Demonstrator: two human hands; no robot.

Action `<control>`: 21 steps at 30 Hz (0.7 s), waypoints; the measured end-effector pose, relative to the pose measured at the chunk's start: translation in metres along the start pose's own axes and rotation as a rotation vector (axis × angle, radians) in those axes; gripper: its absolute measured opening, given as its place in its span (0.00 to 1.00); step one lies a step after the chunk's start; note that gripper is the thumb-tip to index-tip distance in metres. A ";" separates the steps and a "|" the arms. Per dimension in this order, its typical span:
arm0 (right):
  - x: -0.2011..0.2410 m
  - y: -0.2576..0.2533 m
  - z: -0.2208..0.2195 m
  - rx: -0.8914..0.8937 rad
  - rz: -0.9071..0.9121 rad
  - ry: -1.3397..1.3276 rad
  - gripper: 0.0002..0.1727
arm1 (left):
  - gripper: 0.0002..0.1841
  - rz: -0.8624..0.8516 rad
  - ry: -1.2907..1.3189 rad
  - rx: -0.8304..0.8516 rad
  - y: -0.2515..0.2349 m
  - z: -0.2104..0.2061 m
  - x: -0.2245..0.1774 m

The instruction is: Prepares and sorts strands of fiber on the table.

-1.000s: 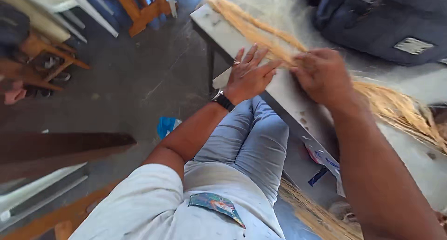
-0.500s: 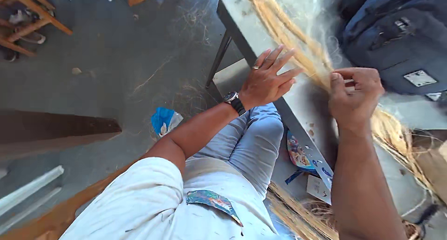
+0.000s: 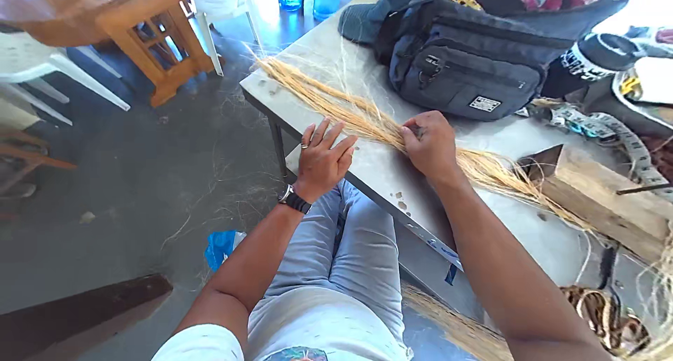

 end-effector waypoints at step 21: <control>-0.026 -0.011 0.009 -0.137 -0.087 -0.567 0.10 | 0.18 -0.296 0.133 0.326 -0.107 0.017 -0.040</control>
Point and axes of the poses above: each hand's wrist, its own y-axis away from the middle knuckle, its own z-axis out of the back of the hand, x = y × z, the point moved 2 cm from there along -y, towards the middle knuckle, and after that the axes turned 15 degrees about -y, right-handed, at the moved point
